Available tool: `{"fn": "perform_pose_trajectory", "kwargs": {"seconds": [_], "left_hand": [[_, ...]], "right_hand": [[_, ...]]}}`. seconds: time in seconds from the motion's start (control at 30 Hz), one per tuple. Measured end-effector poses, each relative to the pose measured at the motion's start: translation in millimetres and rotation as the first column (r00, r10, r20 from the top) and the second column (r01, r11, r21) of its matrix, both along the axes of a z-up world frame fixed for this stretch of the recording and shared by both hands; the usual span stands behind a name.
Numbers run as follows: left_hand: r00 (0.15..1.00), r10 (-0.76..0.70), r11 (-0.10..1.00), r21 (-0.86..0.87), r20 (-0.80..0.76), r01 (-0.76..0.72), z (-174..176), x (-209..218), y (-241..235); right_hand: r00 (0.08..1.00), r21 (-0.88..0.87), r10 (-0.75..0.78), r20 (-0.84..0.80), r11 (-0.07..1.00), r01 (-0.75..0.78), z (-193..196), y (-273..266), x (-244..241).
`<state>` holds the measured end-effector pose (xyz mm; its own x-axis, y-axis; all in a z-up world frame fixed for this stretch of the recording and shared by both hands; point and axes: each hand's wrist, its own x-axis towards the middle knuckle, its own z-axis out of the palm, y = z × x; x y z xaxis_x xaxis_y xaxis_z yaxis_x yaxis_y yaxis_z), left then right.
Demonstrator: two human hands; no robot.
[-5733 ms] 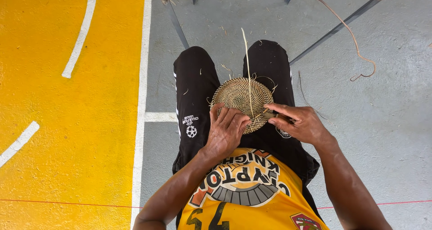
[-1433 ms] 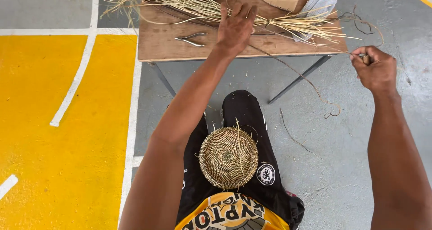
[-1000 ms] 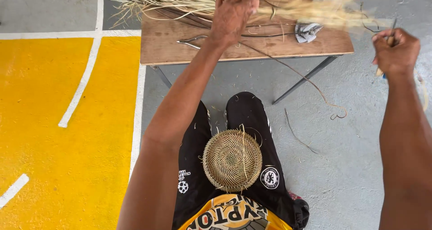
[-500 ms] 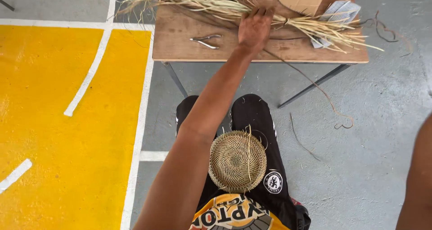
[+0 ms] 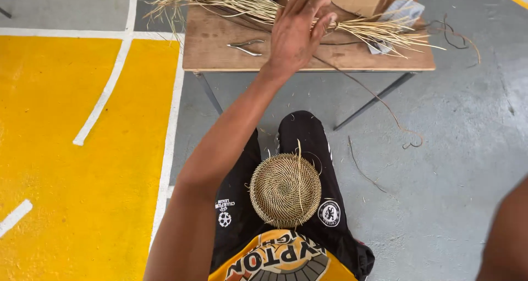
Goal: The recorder is weaving a small circular basket base or mat using natural fibers on a wooden table.
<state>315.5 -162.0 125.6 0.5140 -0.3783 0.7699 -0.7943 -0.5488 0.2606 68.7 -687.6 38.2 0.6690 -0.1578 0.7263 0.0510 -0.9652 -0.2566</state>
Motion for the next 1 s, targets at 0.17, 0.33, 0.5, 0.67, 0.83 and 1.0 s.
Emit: {"fn": "perform_pose_trajectory", "kwargs": {"seconds": [0.17,0.33,0.5,0.67,0.83,1.0], "left_hand": [[0.296,-0.851,0.523,-0.740,-0.433,0.422,68,-121,44],[0.086,-0.943,0.330,-0.934,-0.321,0.140,-14,-166,93],[0.169,-0.899,0.417,-0.907,-0.404,0.054,-71,-212,156],[0.269,-0.866,0.430,-0.902,-0.421,-0.026,-93,-232,218],[0.360,-0.811,0.477,-0.878,-0.461,-0.049,-125,-232,278],[0.364,-0.799,0.429,-0.878,-0.479,-0.214,-157,-218,329]], "right_hand": [[0.998,-0.123,-0.028,0.056,0.992,0.034,127,288,-39],[0.981,0.085,0.146,0.129,0.984,-0.158,82,374,-46],[0.938,0.704,0.200,0.283,0.621,-0.345,70,392,-63],[0.895,0.854,0.004,0.446,0.298,-0.427,35,347,-56],[0.856,0.855,-0.064,0.513,0.124,-0.504,10,302,-47],[0.874,0.873,-0.061,0.483,-0.049,-0.486,12,300,-49]]}}
